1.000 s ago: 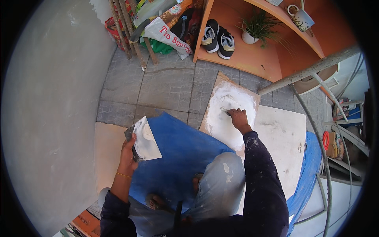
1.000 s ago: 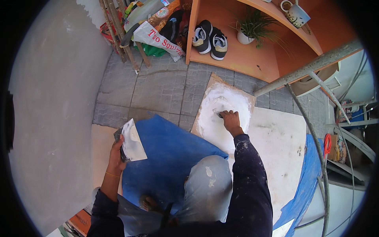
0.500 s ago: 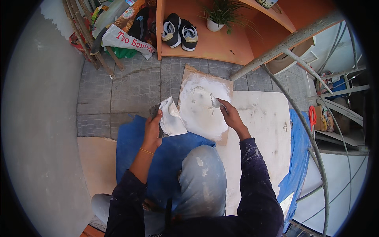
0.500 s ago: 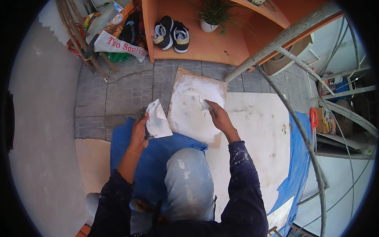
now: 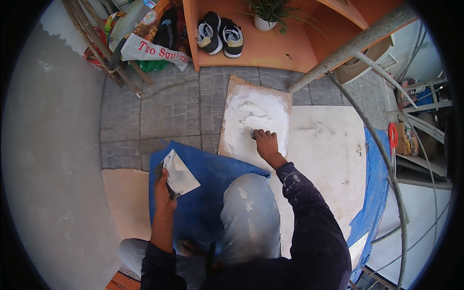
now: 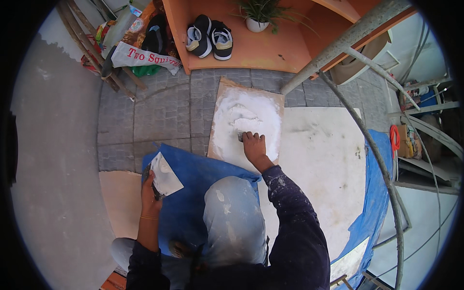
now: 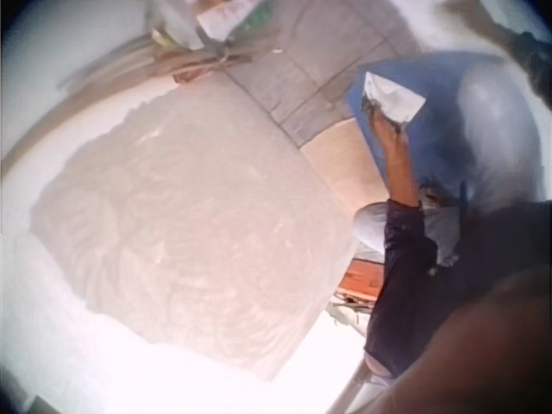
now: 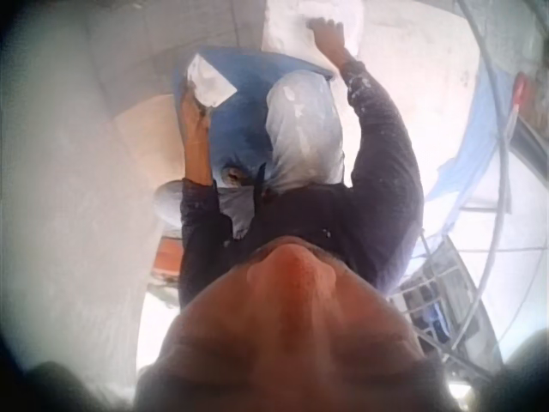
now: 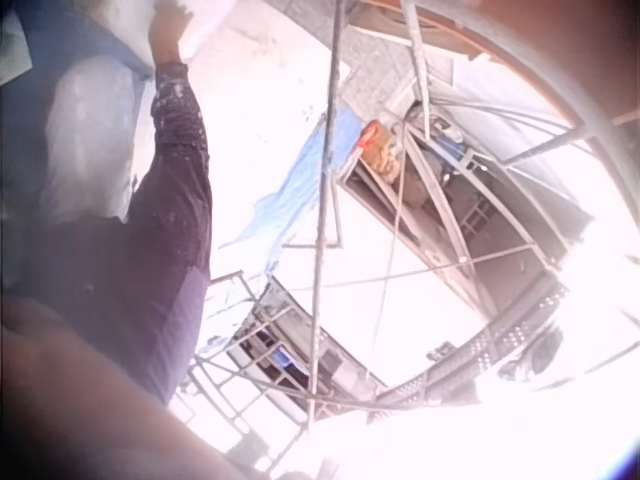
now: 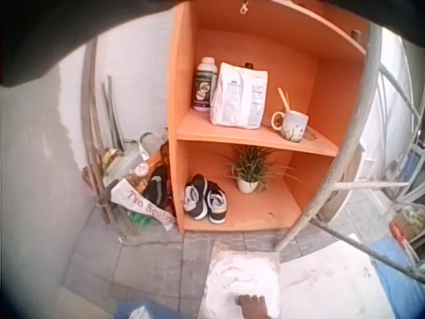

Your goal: The person applies white plaster to a wall using a trowel and hawk. They repeatedly scoop plaster from the hawk and spread it in smooth strokes across the wall surface, working progressively upward and across the area.

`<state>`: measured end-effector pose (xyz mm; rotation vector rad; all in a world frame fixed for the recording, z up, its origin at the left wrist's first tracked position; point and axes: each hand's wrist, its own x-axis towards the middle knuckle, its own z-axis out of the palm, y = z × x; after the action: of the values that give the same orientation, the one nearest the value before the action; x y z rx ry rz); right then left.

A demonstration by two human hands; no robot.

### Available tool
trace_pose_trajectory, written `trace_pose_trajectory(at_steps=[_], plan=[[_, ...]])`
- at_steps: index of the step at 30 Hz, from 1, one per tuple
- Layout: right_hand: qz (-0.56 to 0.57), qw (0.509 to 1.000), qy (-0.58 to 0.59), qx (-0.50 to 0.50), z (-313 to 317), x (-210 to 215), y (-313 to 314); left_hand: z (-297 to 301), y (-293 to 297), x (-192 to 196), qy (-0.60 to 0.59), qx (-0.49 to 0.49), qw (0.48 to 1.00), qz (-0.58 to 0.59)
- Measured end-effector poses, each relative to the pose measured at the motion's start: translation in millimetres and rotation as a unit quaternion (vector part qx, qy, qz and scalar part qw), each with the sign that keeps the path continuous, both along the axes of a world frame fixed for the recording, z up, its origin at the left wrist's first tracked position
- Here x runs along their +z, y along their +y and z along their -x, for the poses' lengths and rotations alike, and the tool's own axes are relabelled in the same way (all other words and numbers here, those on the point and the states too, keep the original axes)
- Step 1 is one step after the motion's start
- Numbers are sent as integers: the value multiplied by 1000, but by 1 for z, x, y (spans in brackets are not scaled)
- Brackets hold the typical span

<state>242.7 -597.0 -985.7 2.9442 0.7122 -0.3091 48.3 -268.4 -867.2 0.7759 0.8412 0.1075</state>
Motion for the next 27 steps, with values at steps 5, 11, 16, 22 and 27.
trace_pose_trajectory(at_steps=[5, 11, 16, 22, 27], plan=[[-17, 993, -12, 113, -43, 5, -7, 11, 5, -4, 8, -14, 1000, 7], [-28, 990, -117, 75, -47, 10, -9, 11, 4, -7, -3, 2, 999, 33], [-10, 995, -10, 97, -52, 5, -6, 16, 9, -5, 20, 23, 999, 23], [-23, 996, -52, 64, -53, 2, 0, 21, 15, -6, 18, 16, 999, 31], [22, 995, 87, 45, -32, 9, -4, 4, 4, -10, 3, 28, 999, 31]])
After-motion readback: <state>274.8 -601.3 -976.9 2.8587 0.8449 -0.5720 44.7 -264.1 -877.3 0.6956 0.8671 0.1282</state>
